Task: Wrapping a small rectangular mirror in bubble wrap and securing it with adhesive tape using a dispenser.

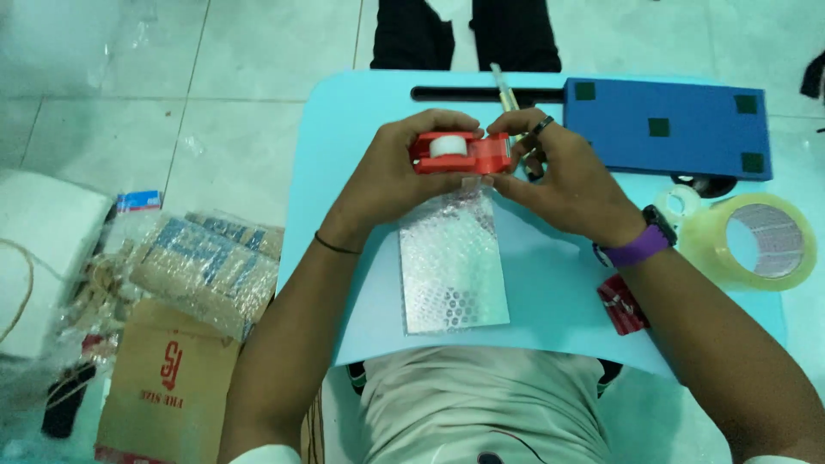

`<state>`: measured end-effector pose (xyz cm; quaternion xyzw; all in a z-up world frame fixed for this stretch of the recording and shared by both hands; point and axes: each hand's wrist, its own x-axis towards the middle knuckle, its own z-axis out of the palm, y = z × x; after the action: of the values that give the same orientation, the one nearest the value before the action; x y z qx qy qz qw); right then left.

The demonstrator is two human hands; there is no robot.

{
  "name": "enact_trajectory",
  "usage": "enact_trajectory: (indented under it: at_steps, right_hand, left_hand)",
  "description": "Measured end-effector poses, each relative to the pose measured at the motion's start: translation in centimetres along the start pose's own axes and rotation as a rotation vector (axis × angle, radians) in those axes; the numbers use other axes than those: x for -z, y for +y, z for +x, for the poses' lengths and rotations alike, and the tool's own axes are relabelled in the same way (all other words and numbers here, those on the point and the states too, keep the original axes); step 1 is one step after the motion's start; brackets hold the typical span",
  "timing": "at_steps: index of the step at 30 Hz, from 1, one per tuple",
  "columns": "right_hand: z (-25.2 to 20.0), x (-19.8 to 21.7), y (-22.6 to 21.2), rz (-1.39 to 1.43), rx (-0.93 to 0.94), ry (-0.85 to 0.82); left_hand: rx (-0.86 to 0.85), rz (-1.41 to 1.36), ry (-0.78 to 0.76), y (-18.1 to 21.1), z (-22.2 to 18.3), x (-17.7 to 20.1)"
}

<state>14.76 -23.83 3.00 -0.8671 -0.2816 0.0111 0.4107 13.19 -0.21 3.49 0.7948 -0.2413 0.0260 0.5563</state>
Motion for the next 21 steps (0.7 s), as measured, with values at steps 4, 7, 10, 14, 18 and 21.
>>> enact_trajectory:
  at_steps: [4, 7, 10, 14, 18, 21]
  right_hand:
    - [-0.6, 0.0, 0.8, 0.038, 0.077, -0.001]
    - [-0.7, 0.0, 0.8, 0.059, 0.181, 0.008]
    - [-0.8, 0.1, 0.9, 0.108, 0.275, 0.025]
    - [-1.0, 0.5, 0.4, 0.111, 0.317, 0.000]
    - [-1.8, 1.9, -1.3, 0.073, 0.244, -0.079]
    - [-2.4, 3.0, -2.5, 0.082, 0.220, -0.118]
  left_hand:
    - [-0.043, 0.032, 0.015, -0.3, -0.4, -0.7]
    - [-0.148, 0.043, -0.016, -1.7, -0.6, -0.6]
    - [-0.230, -0.035, -0.043, -1.9, -0.5, -0.4]
    - [-0.272, -0.023, -0.047, -1.7, -0.7, -0.2]
    - [-0.279, 0.003, -0.028, -1.1, -1.3, -0.4]
    - [-0.243, -0.018, -0.026, 1.4, -1.3, -0.5]
